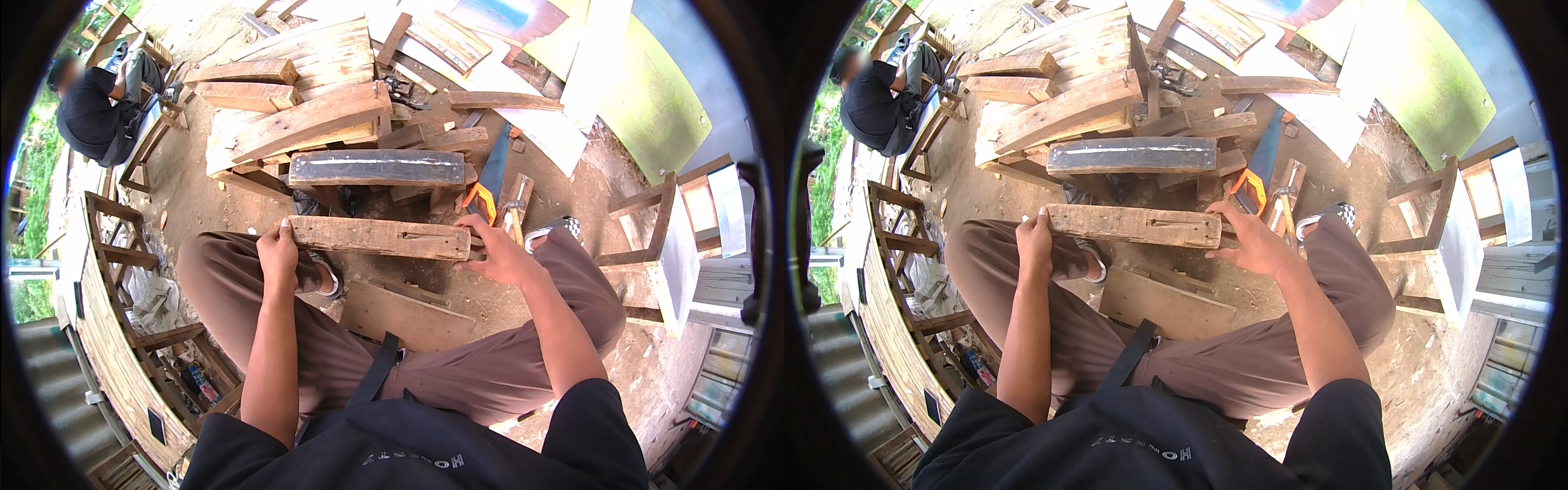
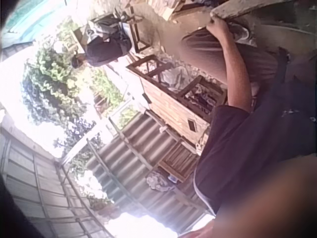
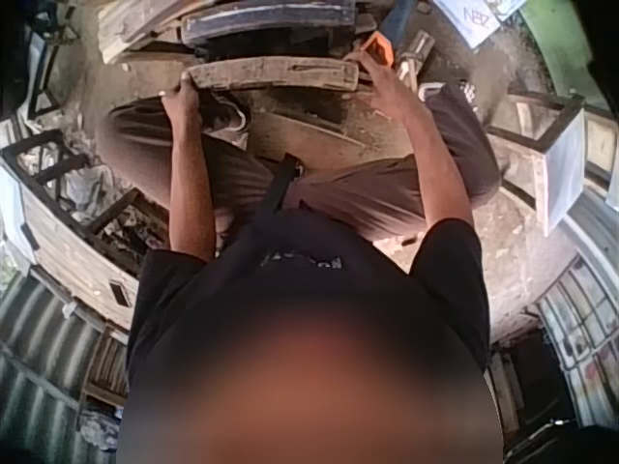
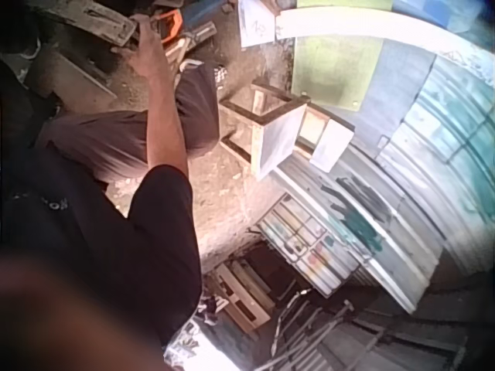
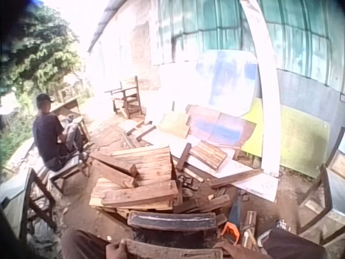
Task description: The person sits on the ground and uses a hammer to strike a wooden plank, attempting to remove a nail. They repeatedly hit the plank and inspect the nail area, but the nail remains embedded. The person continues to hammer and inspect the plank throughout the clip.
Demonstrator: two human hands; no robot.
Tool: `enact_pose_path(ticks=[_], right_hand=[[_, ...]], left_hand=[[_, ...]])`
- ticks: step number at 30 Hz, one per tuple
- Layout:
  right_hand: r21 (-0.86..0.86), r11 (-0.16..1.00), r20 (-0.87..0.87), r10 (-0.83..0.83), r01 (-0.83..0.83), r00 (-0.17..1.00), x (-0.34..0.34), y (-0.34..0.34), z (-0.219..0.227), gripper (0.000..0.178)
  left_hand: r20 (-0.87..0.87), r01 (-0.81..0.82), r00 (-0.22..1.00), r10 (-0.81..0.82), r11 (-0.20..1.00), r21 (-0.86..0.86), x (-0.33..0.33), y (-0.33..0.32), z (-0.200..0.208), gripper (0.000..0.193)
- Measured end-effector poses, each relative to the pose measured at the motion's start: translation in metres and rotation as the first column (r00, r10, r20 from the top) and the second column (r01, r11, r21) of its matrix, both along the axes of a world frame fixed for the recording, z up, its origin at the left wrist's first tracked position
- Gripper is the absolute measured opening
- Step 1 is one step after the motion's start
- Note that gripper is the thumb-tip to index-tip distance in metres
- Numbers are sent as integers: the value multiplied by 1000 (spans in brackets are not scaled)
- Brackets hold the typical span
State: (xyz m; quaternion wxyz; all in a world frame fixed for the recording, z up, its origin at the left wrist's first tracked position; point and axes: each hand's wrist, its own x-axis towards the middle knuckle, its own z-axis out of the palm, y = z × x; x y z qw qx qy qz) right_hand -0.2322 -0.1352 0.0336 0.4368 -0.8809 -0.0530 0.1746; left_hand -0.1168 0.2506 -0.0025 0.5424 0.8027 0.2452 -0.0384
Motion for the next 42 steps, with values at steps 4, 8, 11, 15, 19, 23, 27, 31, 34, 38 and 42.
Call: enact_pose_path(ticks=[4,8,11,15,19,23,27,31,34,38,42], right_hand=[[-88,996,27,-4,6,1000,-1,2,3,69],[-35,999,24,3,-2,1000,0,2,2,70],[-37,999,14,2,-1,1000,1,2,1,69],[-44,999,-29,-5,3,1000,1,3,1,68],[-59,998,-39,-9,7,999,0,5,1,68],[-55,998,-43,-15,12,999,0,6,0,68],[-79,997,-38,-12,9,999,1,10,-1,69],[-18,999,33,-47,48,998,0,14,-2,68],[-72,997,27,-23,25,999,1,20,-3,69],[-98,994,20,-55,57,998,2,26,-1,71],[-148,987,17,-66,68,998,-3,27,8,71]], left_hand=[[-10,12,1000,-12,1000,-7,-1,0,2,45],[-7,12,1000,-12,1000,-18,-1,1,1,45],[-5,-2,1000,1,1000,-16,-1,3,-2,44],[-14,-10,1000,10,1000,-10,0,5,-4,43],[-26,11,1000,-11,1000,8,-3,5,-1,42],[5,-15,1000,15,1000,22,-4,4,1,42],[-21,-32,999,33,999,24,-5,8,-1,41],[17,-22,1000,22,999,-26,-7,14,-4,42],[42,-47,998,47,999,-13,-9,18,-7,42],[30,-40,999,39,998,48,-10,23,-11,42],[5,-18,1000,18,999,29,-12,23,-5,41]])
